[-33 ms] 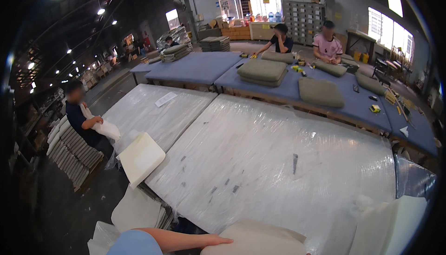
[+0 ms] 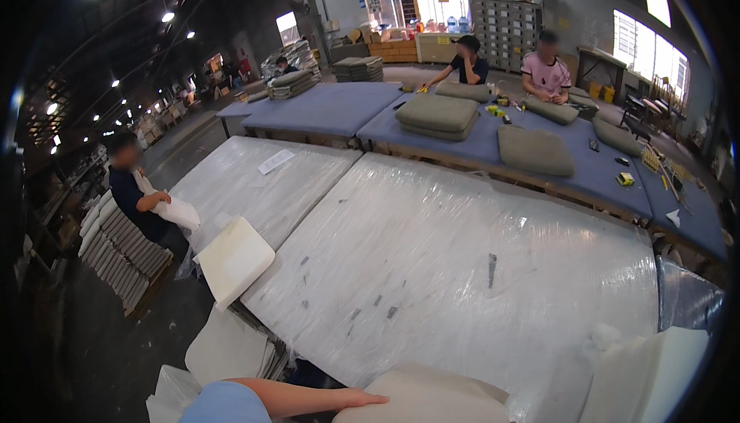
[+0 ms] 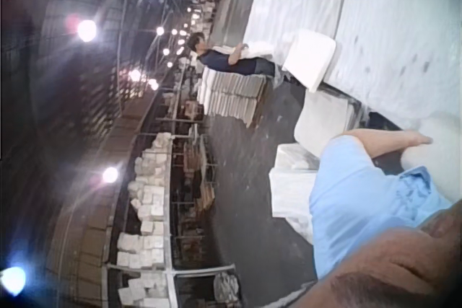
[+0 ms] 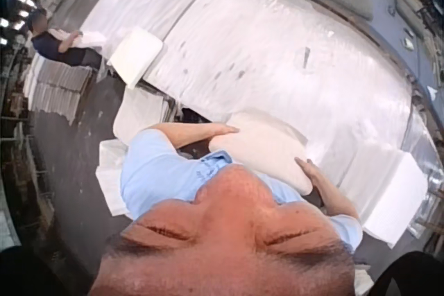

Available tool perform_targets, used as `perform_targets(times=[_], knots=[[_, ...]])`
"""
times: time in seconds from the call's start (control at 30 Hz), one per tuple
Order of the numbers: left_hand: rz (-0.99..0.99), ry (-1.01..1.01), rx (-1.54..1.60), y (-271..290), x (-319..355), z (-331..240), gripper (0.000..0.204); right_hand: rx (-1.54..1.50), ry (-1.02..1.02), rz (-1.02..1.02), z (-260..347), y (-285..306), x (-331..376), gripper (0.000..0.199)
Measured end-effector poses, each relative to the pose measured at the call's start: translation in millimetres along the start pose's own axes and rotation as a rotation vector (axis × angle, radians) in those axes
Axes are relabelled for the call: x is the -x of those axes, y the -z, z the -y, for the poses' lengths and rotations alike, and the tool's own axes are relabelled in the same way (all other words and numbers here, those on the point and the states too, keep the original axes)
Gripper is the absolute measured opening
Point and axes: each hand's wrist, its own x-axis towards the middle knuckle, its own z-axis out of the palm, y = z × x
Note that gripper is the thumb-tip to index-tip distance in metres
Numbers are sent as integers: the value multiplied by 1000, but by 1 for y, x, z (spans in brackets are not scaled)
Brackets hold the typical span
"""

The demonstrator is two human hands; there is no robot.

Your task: The person wraps rectangular foam pieces in white fabric on a workbench. They pick up foam, fold the fabric around it, smooth the edges, and place the wrapped items aside. Other workers are visible in the background handling similar materials.

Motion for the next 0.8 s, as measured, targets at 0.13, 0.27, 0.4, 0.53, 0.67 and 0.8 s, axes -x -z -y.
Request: perform_targets(times=[0.13,0.27,0.4,0.53,0.67,0.8], knots=[[-147,126,-288,4,-19,-21,96,139,-128,-52,18,2,-35,91],[-186,126,-434,13,-43,-28,104,180,-214,-65,26,11,-64,92],[-194,145,-437,22,-67,-29,108,171,-260,-66,26,18,-88,94],[-269,260,-555,24,-94,-32,108,179,-260,-68,13,16,-104,102],[-220,303,-555,31,-111,-36,103,192,-341,-195,-2,7,-103,88],[-312,76,-506,24,-121,-15,89,239,-458,-209,15,16,-116,90]])
